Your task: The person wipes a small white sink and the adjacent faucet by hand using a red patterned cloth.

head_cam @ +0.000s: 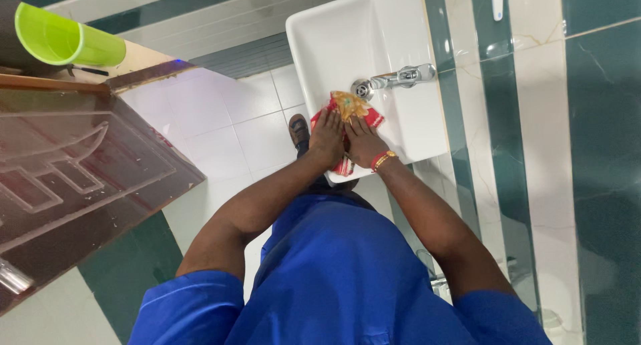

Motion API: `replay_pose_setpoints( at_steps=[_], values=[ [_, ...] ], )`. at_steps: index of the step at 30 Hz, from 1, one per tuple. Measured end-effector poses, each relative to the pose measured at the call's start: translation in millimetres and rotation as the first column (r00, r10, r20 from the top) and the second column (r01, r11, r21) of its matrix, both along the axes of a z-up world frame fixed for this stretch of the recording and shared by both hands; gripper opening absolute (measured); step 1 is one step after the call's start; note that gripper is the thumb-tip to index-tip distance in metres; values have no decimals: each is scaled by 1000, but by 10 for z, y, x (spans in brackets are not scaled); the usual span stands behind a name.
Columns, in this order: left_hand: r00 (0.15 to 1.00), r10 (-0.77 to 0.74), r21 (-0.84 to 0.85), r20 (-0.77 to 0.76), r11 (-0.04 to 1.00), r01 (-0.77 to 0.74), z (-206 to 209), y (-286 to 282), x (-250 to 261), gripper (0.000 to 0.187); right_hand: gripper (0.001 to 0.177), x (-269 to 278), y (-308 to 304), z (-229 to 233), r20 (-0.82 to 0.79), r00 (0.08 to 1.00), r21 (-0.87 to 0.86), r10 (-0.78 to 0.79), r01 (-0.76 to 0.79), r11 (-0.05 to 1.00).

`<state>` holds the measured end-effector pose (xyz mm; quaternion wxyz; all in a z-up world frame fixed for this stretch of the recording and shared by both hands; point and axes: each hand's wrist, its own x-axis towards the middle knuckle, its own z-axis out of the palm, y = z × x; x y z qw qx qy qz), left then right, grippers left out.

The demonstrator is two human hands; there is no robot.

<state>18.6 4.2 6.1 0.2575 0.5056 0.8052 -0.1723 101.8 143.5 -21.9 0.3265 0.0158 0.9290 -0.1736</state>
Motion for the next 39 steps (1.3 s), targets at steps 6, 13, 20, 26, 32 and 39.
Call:
replay_pose_setpoints(
  at_steps=[6, 13, 20, 26, 32, 39],
  values=[
    [998, 8, -20, -62, 1000, -10, -123, 205, -944, 74, 86, -820, 8, -190, -91, 991, 66, -100, 106, 992],
    [990, 97, -34, -103, 994, -101, -115, 374, -1659, 78, 83, -1571, 70, -110, -222, 961, 96, -166, 191, 977],
    [992, 56, 11, -113, 998, -55, -229, 280, -1085, 69, 79, -1032, -4, 92, -77, 991, 132, -106, 116, 984],
    [980, 105, 65, 168, 991, -117, 48, 58, -55, 82, 64, 19, 90, 483, -13, 999, 96, -43, 44, 994],
    [904, 190, 177, 384, 945, -274, 115, -166, 768, 69, 48, 674, 214, 903, -2, 1000, 12, -17, 17, 1000],
    [894, 179, 184, 411, 944, -273, 39, -210, 773, 70, 45, 751, 245, 793, -119, 992, -20, -31, 28, 999]
  ],
)
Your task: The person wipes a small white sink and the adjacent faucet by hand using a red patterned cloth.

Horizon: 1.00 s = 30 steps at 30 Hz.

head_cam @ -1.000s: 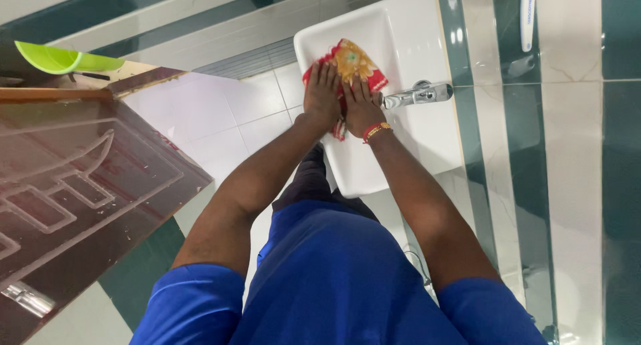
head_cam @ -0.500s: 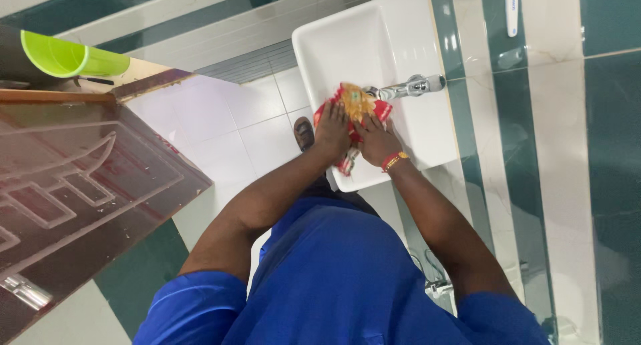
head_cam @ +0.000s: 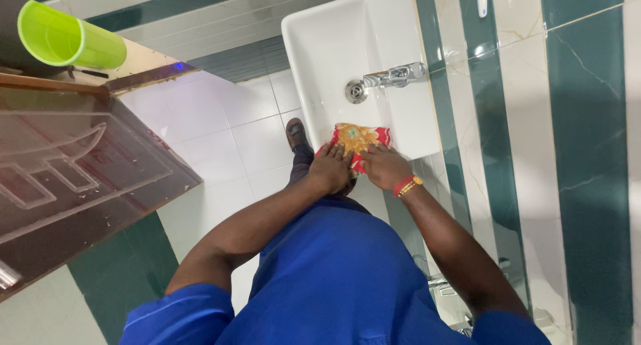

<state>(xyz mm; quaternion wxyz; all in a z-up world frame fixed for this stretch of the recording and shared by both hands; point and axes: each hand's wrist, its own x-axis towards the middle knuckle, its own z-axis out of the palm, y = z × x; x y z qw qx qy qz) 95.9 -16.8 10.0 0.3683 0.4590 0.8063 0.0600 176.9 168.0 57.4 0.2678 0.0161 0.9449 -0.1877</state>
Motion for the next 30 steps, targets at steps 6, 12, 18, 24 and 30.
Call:
replay_pose_setpoints(
  at_steps=[6, 12, 18, 24, 30],
  values=[
    [956, -96, -97, -278, 993, 72, -407, 300, -520, 69, 60, -572, -35, -582, -42, 999, 100, -18, 22, 995],
    [941, -96, -228, -324, 973, 21, -613, 725, -1275, 69, 68, -1307, -8, -1124, -21, 994, 245, -107, 109, 963],
    [928, -115, -149, -355, 987, 65, -723, 857, -1660, 64, 69, -1485, -92, -1111, 23, 982, 283, -190, 175, 943],
    [939, -121, -221, -321, 974, 50, -445, 694, -1337, 76, 62, -1271, -54, -869, -19, 994, 266, -110, 111, 957],
    [981, -99, -139, -166, 987, 77, -334, 391, -660, 74, 36, -831, -164, -68, 91, 995, 230, -48, 26, 973]
  ],
)
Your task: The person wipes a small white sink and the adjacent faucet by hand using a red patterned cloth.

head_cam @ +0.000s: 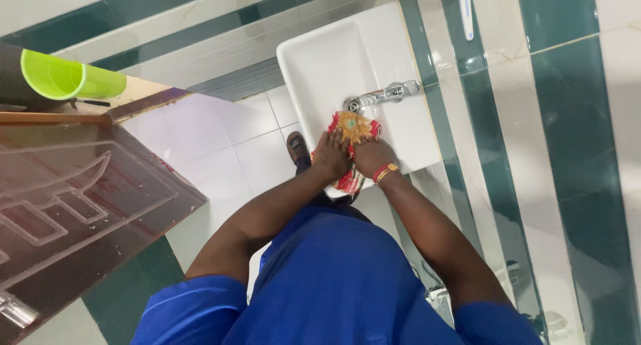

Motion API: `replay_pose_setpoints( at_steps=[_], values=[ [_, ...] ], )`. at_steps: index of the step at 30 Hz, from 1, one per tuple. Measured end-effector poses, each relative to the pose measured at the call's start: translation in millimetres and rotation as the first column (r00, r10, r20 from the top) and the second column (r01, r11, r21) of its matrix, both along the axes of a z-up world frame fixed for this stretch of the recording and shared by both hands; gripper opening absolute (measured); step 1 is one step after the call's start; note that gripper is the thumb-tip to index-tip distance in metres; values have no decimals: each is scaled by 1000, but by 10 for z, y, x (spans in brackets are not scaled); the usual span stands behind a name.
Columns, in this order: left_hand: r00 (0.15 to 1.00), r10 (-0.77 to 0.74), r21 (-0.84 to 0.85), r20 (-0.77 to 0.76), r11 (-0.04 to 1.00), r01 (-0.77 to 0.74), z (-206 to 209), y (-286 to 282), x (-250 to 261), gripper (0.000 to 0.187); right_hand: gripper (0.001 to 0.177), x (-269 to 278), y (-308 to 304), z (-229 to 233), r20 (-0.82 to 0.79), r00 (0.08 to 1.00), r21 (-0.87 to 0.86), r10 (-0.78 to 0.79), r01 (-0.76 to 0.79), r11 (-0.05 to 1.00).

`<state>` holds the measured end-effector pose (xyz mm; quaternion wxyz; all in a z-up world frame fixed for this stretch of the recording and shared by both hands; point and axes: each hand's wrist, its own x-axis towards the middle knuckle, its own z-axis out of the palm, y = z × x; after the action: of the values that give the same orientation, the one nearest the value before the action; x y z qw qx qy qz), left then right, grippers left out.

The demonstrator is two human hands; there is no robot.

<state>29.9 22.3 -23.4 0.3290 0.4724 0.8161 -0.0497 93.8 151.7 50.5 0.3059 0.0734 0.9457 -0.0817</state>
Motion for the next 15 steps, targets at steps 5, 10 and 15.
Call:
replay_pose_setpoints(
  at_steps=[5, 10, 15],
  values=[
    [994, 62, 230, 90, 970, -81, 226, -240, 487, 46, 20, 498, -83, 424, -57, 998, -15, -31, 30, 999],
    [943, 154, 337, 295, 907, -253, 1112, -303, 460, 36, 22, 820, 61, 950, -234, 957, -161, -171, 135, 978],
    [668, 169, 385, 724, 704, -596, 1615, -36, 214, 44, 29, 942, 389, 1614, -236, 862, -202, -449, 409, 890]
  ],
)
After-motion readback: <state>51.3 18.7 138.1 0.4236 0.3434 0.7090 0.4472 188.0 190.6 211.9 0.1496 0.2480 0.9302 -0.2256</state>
